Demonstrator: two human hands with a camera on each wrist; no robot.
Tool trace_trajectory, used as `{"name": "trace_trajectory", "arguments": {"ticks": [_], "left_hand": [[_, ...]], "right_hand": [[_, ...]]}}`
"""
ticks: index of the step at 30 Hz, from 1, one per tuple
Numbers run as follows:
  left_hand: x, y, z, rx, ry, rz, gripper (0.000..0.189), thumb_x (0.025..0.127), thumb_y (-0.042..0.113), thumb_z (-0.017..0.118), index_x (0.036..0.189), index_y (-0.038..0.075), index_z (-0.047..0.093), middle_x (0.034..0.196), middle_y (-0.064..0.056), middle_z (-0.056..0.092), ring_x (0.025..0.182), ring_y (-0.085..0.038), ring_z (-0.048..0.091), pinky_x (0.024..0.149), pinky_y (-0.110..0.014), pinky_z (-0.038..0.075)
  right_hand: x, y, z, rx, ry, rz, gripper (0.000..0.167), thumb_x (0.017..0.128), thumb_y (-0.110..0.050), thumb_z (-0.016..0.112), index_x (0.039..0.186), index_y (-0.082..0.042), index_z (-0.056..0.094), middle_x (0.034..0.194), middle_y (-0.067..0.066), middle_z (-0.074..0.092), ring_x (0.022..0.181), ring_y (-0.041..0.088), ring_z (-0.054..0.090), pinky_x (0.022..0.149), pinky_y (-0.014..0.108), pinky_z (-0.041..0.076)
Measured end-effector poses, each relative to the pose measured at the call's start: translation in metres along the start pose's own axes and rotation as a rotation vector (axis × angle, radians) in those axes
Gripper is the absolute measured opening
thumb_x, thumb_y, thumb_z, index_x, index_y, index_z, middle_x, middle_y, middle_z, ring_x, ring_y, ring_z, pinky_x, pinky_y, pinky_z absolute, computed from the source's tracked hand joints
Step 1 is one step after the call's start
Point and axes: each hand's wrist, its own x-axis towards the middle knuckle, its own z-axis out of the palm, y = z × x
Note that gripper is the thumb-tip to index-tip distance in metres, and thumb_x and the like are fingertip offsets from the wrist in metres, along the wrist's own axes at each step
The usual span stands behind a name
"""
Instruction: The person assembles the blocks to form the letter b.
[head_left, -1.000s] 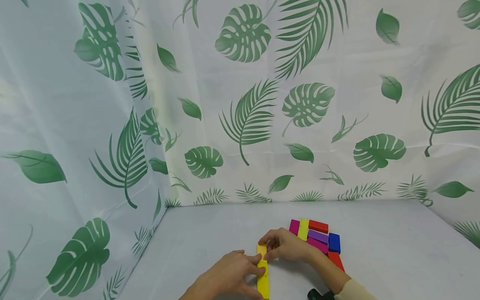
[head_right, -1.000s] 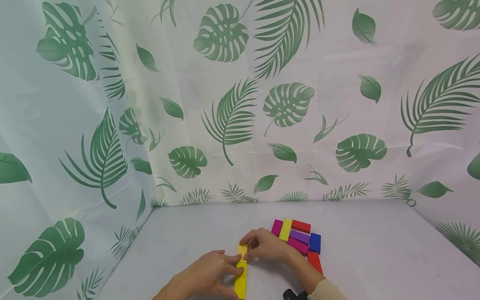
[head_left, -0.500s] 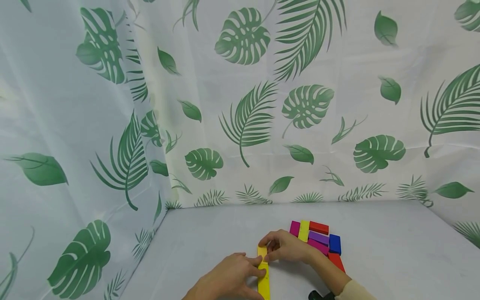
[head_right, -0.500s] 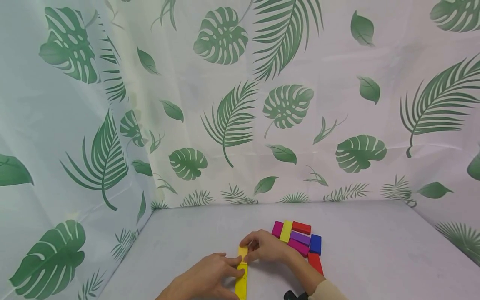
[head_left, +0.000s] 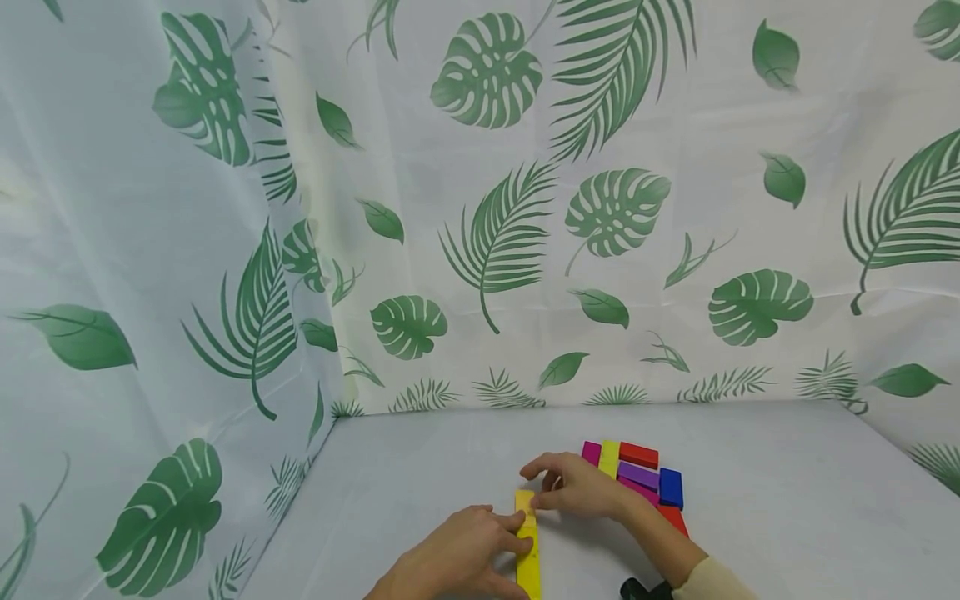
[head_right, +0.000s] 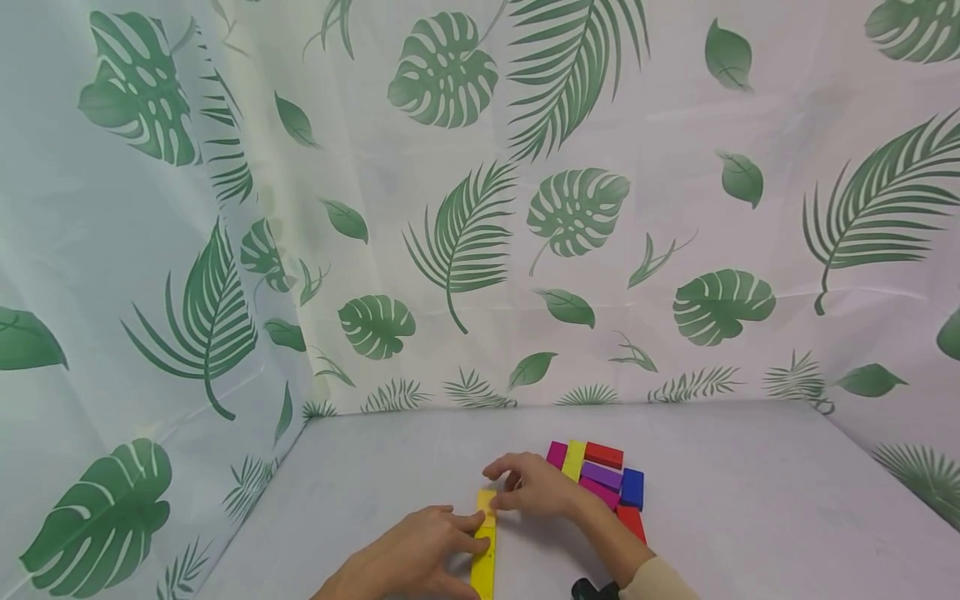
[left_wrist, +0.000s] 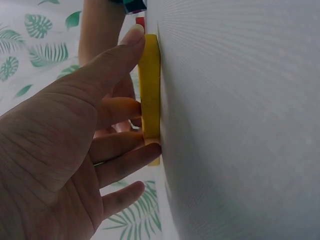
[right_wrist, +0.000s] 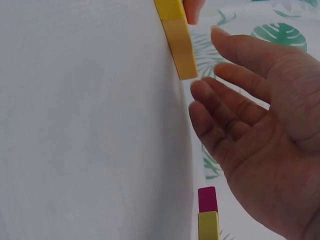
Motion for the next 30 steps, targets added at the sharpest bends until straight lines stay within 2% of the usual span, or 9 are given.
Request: {"name": "trace_trajectory", "arguments": {"ticks": [5,9,12,22,27,30], "left_hand": [[-0.002,0.0,0.0,0.01,0.019,0.025,0.06,0.085,0.066,0.075,0.136,0.033,0.07,0.15,0.005,0.059,0.119,-0.004,0.064,0.106,-0.034,0.052],[-0.003,-0.001,0.001,0.039,0.051,0.053,0.061,0.085,0.066,0.075,0.135,0.031,0.071,0.149,0.002,0.06,0.119,-0.005,0.065,0.107,-0.035,0.052],[-0.002,-0.003,0.002,0.056,0.073,0.072,0.062,0.084,0.067,0.075,0.133,0.029,0.072,0.148,0.0,0.061,0.118,-0.006,0.066,0.107,-0.036,0.053],[-0.001,-0.003,0.002,0.046,0.058,0.062,0.062,0.085,0.067,0.075,0.134,0.03,0.072,0.148,0.001,0.061,0.119,-0.004,0.065,0.106,-0.035,0.053],[-0.001,-0.002,0.001,0.029,0.042,0.057,0.062,0.085,0.067,0.075,0.134,0.03,0.071,0.148,0.001,0.061,0.12,-0.003,0.065,0.105,-0.033,0.054],[-0.001,-0.002,0.001,0.025,0.036,0.053,0.061,0.085,0.066,0.075,0.135,0.03,0.071,0.148,0.002,0.061,0.12,-0.003,0.065,0.104,-0.032,0.054]], "right_hand": [[-0.002,-0.002,-0.006,-0.061,0.054,0.005,0.057,0.095,-0.03,0.077,0.147,-0.014,0.058,0.14,0.013,0.063,0.106,0.023,0.061,0.086,0.029,0.057],[-0.007,-0.005,-0.012,-0.11,0.121,0.039,0.064,0.094,-0.033,0.078,0.152,-0.021,0.053,0.149,0.013,0.056,0.121,0.032,0.059,0.095,0.049,0.059],[-0.009,-0.006,-0.016,-0.139,0.153,0.057,0.066,0.094,-0.034,0.077,0.154,-0.025,0.05,0.153,0.013,0.052,0.13,0.037,0.055,0.101,0.058,0.055],[-0.013,0.002,-0.028,-0.149,0.225,0.099,0.069,0.091,-0.038,0.08,0.153,-0.028,0.05,0.156,0.006,0.05,0.137,0.037,0.051,0.105,0.059,0.052],[-0.016,0.008,-0.032,-0.204,0.257,0.124,0.071,0.091,-0.042,0.08,0.153,-0.026,0.05,0.158,0.008,0.048,0.142,0.036,0.047,0.11,0.064,0.046],[-0.018,0.01,-0.034,-0.252,0.277,0.125,0.071,0.091,-0.04,0.08,0.153,-0.02,0.051,0.156,0.013,0.05,0.142,0.039,0.045,0.109,0.065,0.046]]}}
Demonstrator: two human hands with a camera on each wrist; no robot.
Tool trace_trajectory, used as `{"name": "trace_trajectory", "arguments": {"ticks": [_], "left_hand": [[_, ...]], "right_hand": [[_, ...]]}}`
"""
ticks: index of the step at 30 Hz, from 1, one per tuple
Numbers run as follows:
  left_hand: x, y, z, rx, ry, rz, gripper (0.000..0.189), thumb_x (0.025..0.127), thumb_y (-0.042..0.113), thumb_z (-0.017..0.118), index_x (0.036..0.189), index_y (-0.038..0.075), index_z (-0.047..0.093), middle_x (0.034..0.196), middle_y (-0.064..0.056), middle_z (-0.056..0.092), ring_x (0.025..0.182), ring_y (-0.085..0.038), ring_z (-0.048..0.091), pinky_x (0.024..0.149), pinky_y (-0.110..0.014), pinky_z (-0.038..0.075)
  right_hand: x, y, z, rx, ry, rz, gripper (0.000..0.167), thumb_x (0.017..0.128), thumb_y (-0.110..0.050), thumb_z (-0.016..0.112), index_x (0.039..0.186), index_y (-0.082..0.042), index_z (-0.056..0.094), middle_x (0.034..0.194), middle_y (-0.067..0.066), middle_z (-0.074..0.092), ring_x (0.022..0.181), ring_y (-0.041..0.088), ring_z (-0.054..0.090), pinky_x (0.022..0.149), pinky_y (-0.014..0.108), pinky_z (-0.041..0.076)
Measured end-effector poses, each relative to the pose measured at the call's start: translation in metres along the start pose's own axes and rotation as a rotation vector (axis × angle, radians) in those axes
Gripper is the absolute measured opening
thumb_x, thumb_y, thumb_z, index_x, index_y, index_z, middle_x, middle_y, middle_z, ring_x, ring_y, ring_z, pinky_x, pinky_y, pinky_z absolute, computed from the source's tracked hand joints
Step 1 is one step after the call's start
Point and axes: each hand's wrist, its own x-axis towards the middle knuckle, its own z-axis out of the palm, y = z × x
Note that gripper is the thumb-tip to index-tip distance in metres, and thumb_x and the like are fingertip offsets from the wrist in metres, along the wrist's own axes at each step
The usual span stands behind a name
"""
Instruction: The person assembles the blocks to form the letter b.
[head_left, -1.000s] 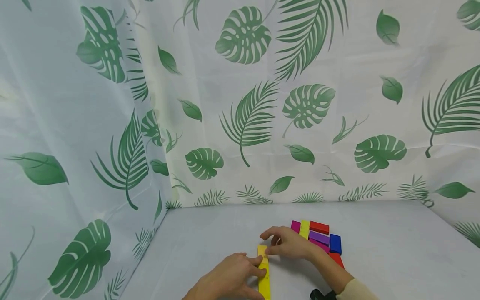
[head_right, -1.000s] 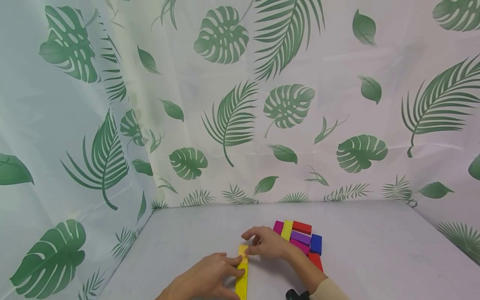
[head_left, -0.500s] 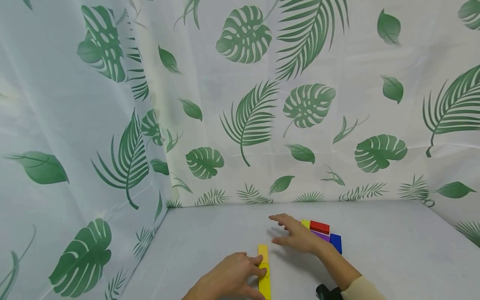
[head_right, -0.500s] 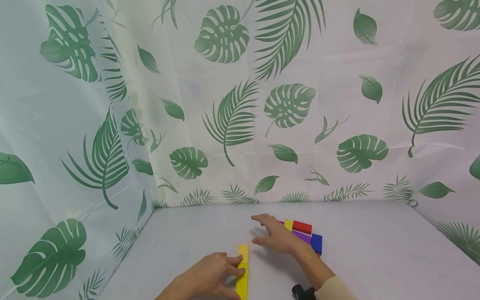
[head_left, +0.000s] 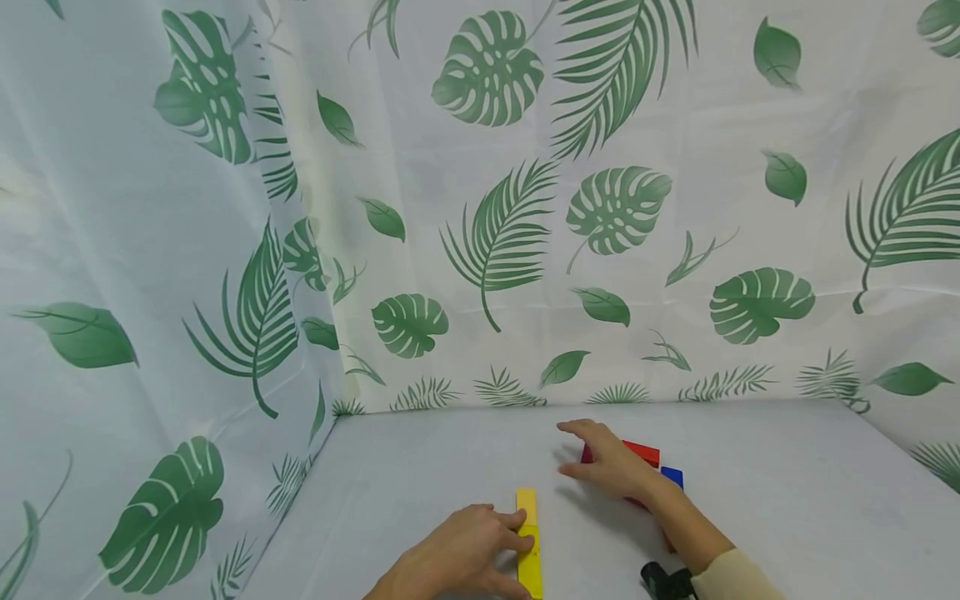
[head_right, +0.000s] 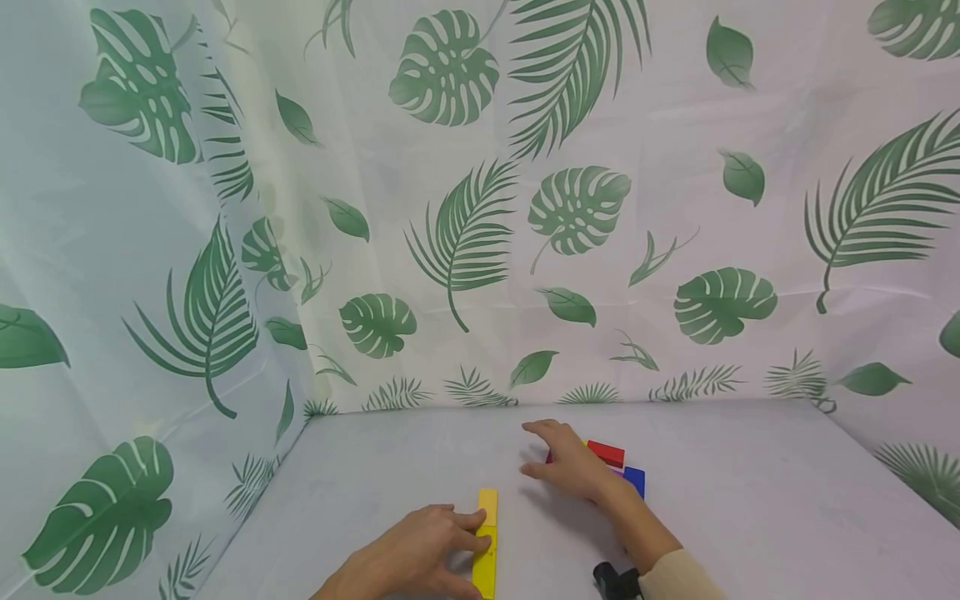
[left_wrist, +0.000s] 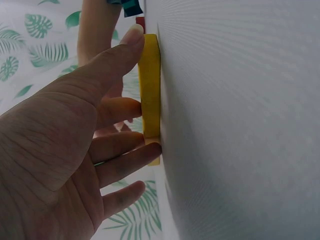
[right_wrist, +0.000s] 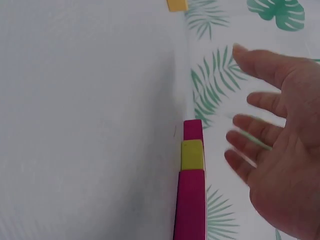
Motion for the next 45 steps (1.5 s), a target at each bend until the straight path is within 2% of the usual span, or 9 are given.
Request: {"name": "trace_trajectory", "arguments": {"ticks": [5,12,19,25,33,40,45], "left_hand": [[0.0,0.0,0.0,0.013,0.002,0.003,0.061,0.085,0.067,0.075,0.134,0.031,0.071,0.148,0.003,0.061,0.115,-0.003,0.065,0.101,-0.029,0.054],[0.001,0.001,-0.003,-0.007,-0.019,-0.015,0.062,0.084,0.067,0.075,0.135,0.032,0.07,0.148,0.005,0.061,0.12,-0.002,0.064,0.104,-0.03,0.053],[0.002,0.001,-0.002,-0.013,-0.034,-0.034,0.062,0.084,0.068,0.075,0.135,0.034,0.07,0.149,0.006,0.06,0.12,-0.002,0.064,0.104,-0.032,0.053],[0.003,0.001,-0.002,-0.016,-0.038,-0.044,0.062,0.083,0.068,0.076,0.134,0.034,0.07,0.149,0.006,0.06,0.12,-0.002,0.064,0.106,-0.033,0.053],[0.0,0.002,-0.001,-0.005,-0.006,-0.019,0.062,0.084,0.067,0.076,0.134,0.032,0.071,0.148,0.004,0.061,0.12,-0.001,0.064,0.105,-0.031,0.053],[0.0,0.003,-0.002,0.006,-0.009,-0.018,0.061,0.085,0.067,0.075,0.135,0.032,0.071,0.148,0.005,0.061,0.118,-0.002,0.064,0.102,-0.029,0.054],[0.0,0.004,-0.003,0.013,-0.014,-0.025,0.061,0.085,0.066,0.076,0.135,0.032,0.07,0.149,0.005,0.061,0.118,-0.003,0.063,0.101,-0.028,0.053]], "right_hand": [[0.001,0.005,-0.002,-0.07,0.038,0.026,0.071,0.088,-0.036,0.083,0.149,-0.011,0.055,0.15,0.019,0.054,0.136,0.042,0.048,0.103,0.062,0.052],[0.001,0.013,-0.003,-0.122,0.056,0.035,0.072,0.087,-0.035,0.084,0.147,-0.006,0.056,0.147,0.023,0.055,0.129,0.043,0.052,0.1,0.061,0.053],[0.003,0.018,-0.001,-0.147,0.045,0.09,0.074,0.086,-0.038,0.084,0.148,-0.008,0.056,0.148,0.022,0.055,0.13,0.04,0.053,0.101,0.064,0.051],[0.003,0.02,0.0,-0.199,0.031,0.113,0.068,0.084,-0.038,0.086,0.141,-0.008,0.063,0.14,0.02,0.061,0.126,0.04,0.055,0.096,0.064,0.053],[0.004,0.022,0.0,-0.211,0.026,0.125,0.054,0.085,-0.026,0.086,0.133,-0.007,0.068,0.133,0.015,0.067,0.124,0.038,0.058,0.106,0.07,0.04],[0.0,0.018,0.005,-0.19,0.049,0.155,0.053,0.084,-0.026,0.087,0.133,-0.013,0.07,0.123,0.007,0.071,0.115,0.029,0.06,0.094,0.056,0.057],[0.0,0.014,0.006,-0.19,0.044,0.135,0.049,0.084,-0.027,0.087,0.129,-0.015,0.072,0.123,0.006,0.073,0.115,0.029,0.061,0.097,0.058,0.055]]}}
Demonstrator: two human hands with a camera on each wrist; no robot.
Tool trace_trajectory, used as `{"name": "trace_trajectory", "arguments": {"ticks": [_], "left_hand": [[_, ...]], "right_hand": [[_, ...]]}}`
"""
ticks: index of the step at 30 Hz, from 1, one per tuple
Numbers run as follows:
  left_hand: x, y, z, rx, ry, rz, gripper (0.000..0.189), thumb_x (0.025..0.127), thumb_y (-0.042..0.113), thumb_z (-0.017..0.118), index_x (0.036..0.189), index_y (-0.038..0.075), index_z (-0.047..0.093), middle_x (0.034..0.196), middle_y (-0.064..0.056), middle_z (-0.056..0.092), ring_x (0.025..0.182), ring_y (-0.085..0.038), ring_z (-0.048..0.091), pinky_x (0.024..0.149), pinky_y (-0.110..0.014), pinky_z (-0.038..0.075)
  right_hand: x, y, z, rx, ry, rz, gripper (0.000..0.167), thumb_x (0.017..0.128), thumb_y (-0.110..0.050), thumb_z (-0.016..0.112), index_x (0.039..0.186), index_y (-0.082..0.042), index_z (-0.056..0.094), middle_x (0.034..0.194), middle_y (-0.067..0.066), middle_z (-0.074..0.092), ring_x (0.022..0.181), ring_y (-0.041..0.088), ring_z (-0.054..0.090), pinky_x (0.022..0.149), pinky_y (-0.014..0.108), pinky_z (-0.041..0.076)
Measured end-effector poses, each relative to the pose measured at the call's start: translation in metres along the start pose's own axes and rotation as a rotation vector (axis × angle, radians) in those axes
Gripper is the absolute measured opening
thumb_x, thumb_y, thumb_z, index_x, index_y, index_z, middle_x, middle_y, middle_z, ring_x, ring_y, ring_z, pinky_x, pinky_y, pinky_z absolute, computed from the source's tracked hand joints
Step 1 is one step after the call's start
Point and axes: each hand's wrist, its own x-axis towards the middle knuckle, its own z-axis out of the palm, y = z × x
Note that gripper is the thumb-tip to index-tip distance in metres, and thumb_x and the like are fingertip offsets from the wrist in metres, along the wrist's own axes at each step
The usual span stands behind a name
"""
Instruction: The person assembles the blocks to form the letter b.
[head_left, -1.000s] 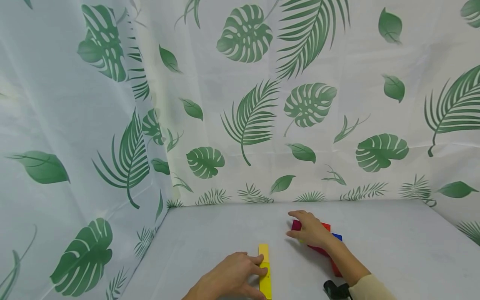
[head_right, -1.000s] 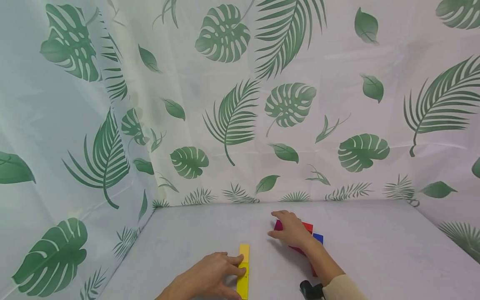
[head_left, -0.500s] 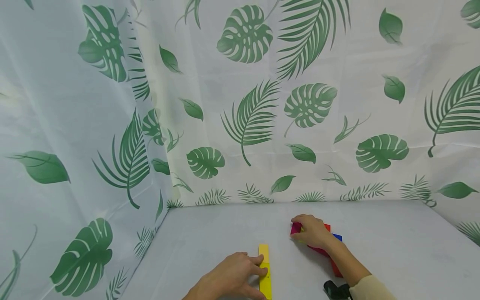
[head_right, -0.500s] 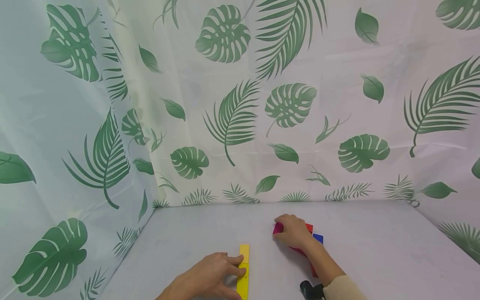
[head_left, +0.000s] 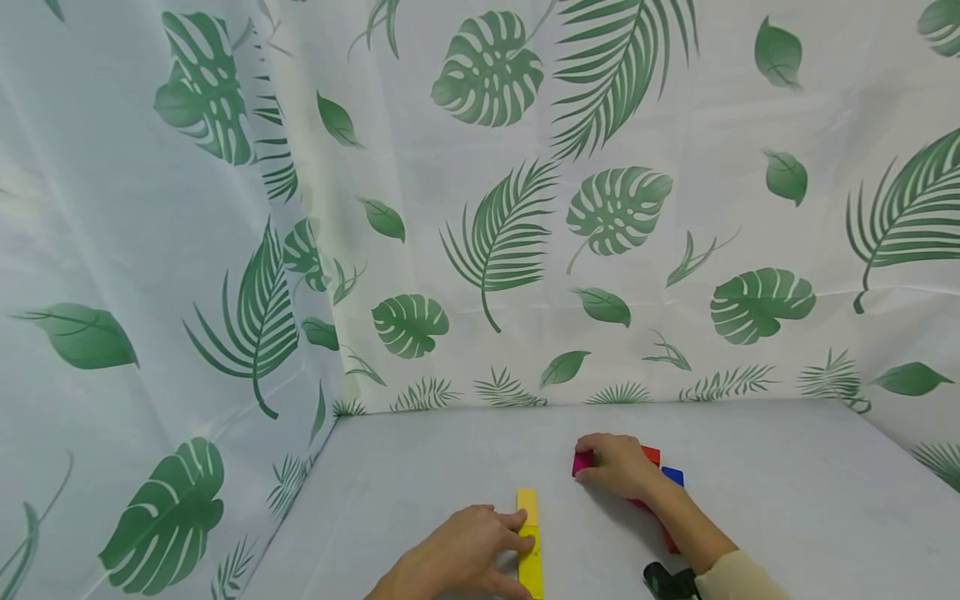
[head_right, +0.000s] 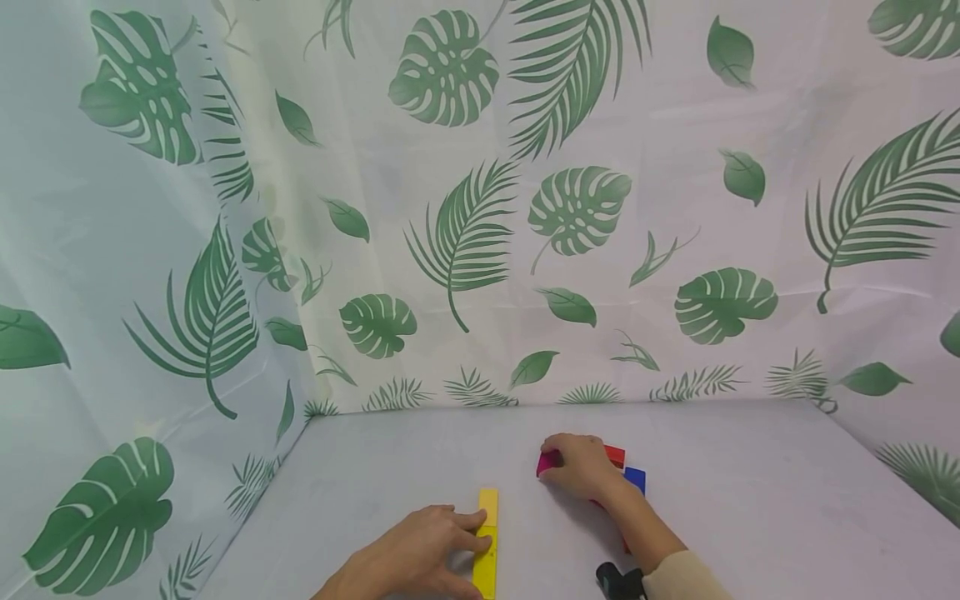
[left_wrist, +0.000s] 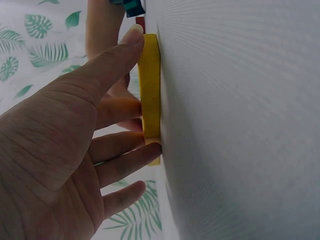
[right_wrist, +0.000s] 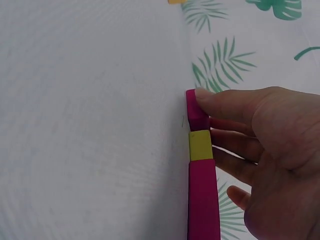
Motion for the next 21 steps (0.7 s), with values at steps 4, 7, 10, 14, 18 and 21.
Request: {"name": "trace_trajectory", "arguments": {"ticks": [4,7,10,14,18,21], "left_hand": [[-0.001,0.0,0.0,0.002,0.012,0.012,0.061,0.085,0.065,0.076,0.134,0.031,0.071,0.148,0.004,0.061,0.117,-0.003,0.064,0.1,-0.027,0.053],[-0.001,-0.001,0.001,-0.006,0.014,0.015,0.061,0.085,0.065,0.076,0.134,0.03,0.071,0.148,0.003,0.061,0.118,-0.003,0.064,0.102,-0.029,0.054],[0.0,-0.001,0.001,-0.015,0.011,0.012,0.061,0.085,0.066,0.075,0.134,0.03,0.071,0.148,0.003,0.061,0.12,-0.003,0.064,0.104,-0.032,0.054],[0.0,-0.001,0.001,-0.017,0.012,0.01,0.062,0.085,0.067,0.075,0.135,0.031,0.071,0.149,0.003,0.06,0.122,-0.004,0.064,0.107,-0.035,0.053],[0.0,-0.002,0.001,-0.012,0.016,0.017,0.062,0.085,0.067,0.075,0.135,0.03,0.071,0.149,0.002,0.06,0.123,-0.005,0.064,0.108,-0.036,0.052],[0.001,-0.002,0.001,-0.012,0.009,0.019,0.062,0.086,0.067,0.074,0.135,0.03,0.071,0.149,0.002,0.06,0.124,-0.004,0.064,0.109,-0.037,0.052]], "right_hand": [[0.0,0.0,0.001,-0.002,0.0,-0.037,0.043,0.088,-0.022,0.083,0.128,-0.012,0.073,0.127,0.008,0.073,0.122,0.034,0.062,0.103,0.062,0.051],[0.0,0.0,0.001,0.002,-0.014,-0.079,0.042,0.091,-0.017,0.08,0.131,-0.01,0.072,0.133,0.009,0.071,0.127,0.037,0.061,0.108,0.064,0.046],[-0.002,-0.001,0.001,0.023,-0.04,-0.109,0.044,0.092,-0.016,0.078,0.135,-0.009,0.07,0.138,0.009,0.068,0.132,0.038,0.058,0.11,0.064,0.044],[-0.003,-0.005,0.002,0.094,-0.07,-0.11,0.048,0.093,-0.017,0.077,0.139,-0.009,0.067,0.143,0.01,0.065,0.137,0.039,0.055,0.11,0.061,0.047],[-0.004,-0.01,0.003,0.154,-0.078,-0.1,0.048,0.092,-0.019,0.079,0.138,-0.01,0.067,0.144,0.01,0.064,0.138,0.039,0.055,0.11,0.059,0.048],[-0.002,-0.011,0.006,0.165,-0.079,-0.098,0.044,0.093,-0.02,0.079,0.135,-0.011,0.069,0.144,0.01,0.064,0.138,0.038,0.056,0.111,0.059,0.046]]}}
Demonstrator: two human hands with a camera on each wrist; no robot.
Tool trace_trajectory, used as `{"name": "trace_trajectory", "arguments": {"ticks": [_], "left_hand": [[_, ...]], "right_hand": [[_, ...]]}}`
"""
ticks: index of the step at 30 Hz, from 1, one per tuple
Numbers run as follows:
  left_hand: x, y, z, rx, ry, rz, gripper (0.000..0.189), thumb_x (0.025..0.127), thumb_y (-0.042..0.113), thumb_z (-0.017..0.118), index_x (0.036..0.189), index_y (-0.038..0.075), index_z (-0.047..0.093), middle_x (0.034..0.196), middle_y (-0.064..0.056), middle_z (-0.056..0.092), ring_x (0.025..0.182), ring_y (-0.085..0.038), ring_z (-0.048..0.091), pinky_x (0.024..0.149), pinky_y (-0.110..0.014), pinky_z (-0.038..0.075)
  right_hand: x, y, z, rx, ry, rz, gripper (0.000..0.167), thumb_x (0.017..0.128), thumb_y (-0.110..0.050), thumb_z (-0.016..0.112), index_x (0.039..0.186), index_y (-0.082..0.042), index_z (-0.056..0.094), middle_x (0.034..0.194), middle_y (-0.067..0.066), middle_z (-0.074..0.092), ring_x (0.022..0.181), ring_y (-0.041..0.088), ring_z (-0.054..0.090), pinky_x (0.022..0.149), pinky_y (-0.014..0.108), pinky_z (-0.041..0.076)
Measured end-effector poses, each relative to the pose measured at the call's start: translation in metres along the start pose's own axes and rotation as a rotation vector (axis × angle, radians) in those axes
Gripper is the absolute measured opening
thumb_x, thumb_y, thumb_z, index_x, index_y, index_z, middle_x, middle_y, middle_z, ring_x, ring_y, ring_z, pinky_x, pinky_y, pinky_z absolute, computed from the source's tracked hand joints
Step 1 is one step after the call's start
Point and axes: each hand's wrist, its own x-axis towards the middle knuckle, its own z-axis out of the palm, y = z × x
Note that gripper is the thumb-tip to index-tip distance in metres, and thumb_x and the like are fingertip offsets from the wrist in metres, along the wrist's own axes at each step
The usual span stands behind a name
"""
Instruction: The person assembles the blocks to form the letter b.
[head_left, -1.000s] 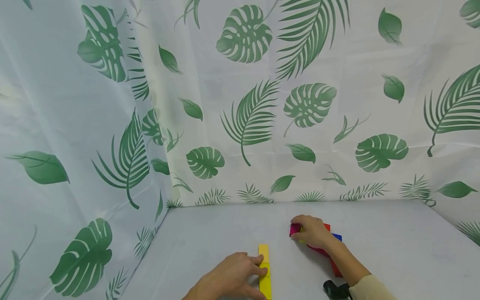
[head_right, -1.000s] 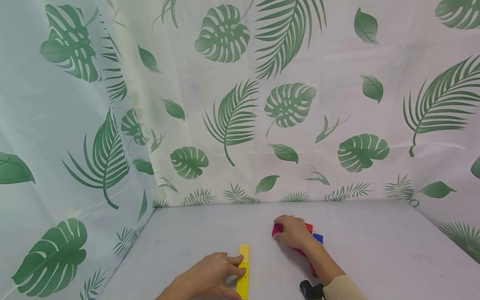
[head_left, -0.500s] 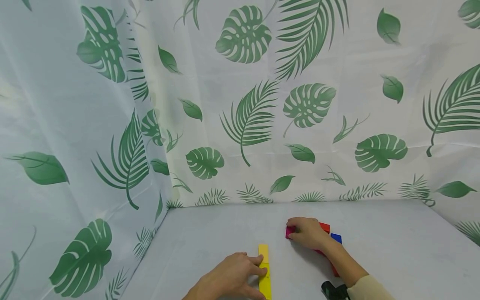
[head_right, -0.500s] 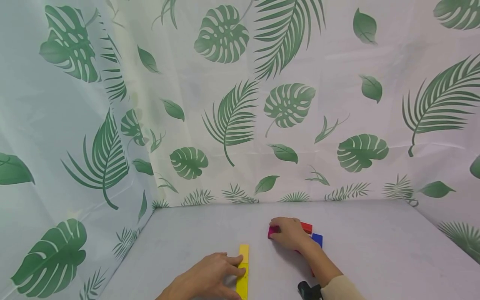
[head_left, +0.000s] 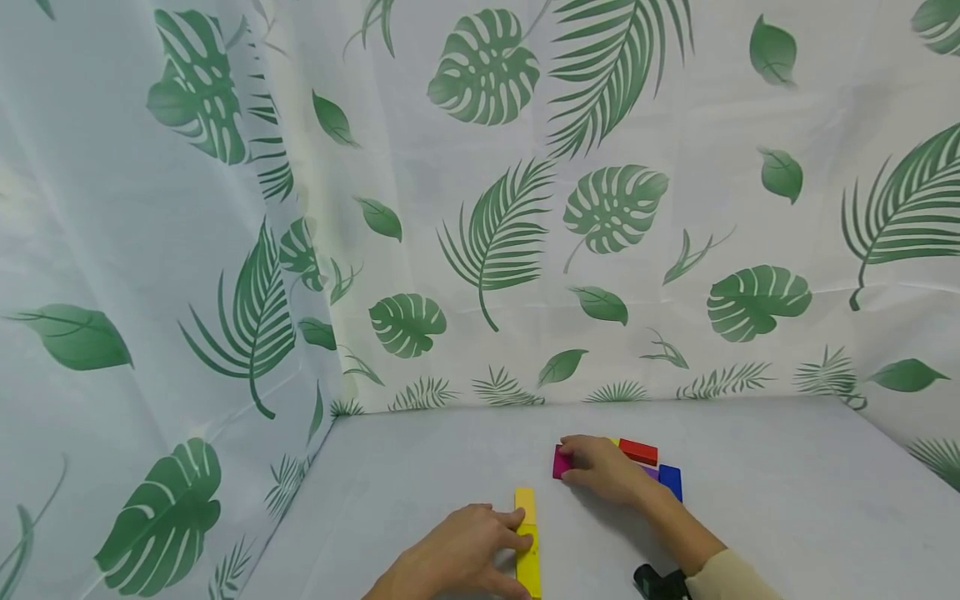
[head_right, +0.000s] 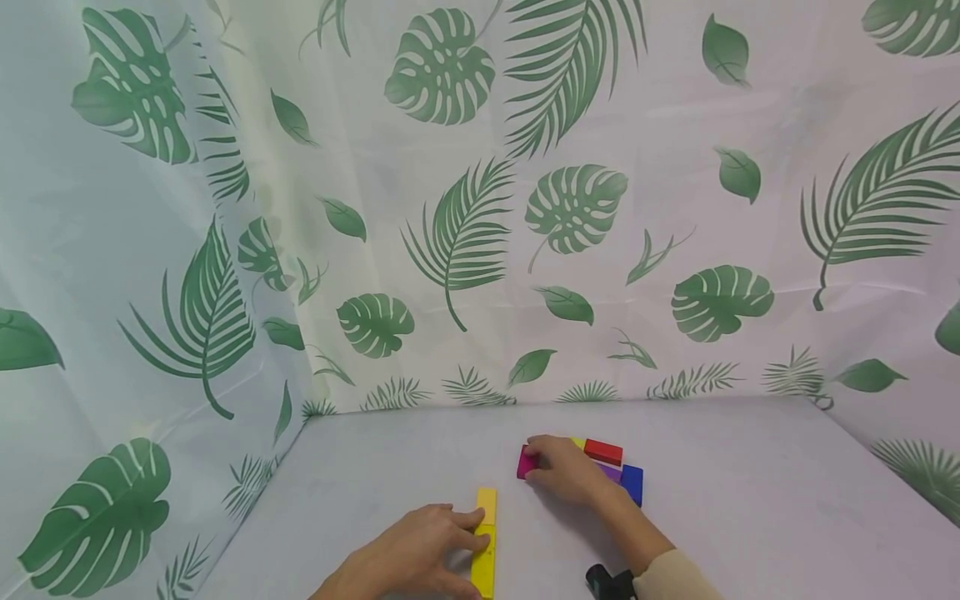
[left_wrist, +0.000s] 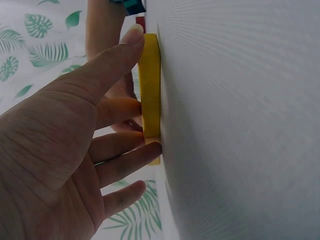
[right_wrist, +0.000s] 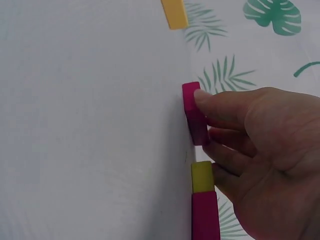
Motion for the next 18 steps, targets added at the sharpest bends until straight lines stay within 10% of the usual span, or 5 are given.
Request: {"name": "trace_trajectory", "arguments": {"ticks": [18], "left_hand": [[0.0006,0.0009,-0.0021,-0.032,-0.023,-0.017,0.062,0.085,0.067,0.075,0.135,0.031,0.07,0.149,0.003,0.06,0.125,-0.002,0.062,0.109,-0.036,0.052]], "right_hand": [[0.0034,-0.0054,0.008,0.037,-0.053,-0.001,0.04,0.1,-0.016,0.07,0.14,-0.011,0.067,0.151,0.008,0.06,0.146,0.039,0.047,0.115,0.061,0.041]]}}
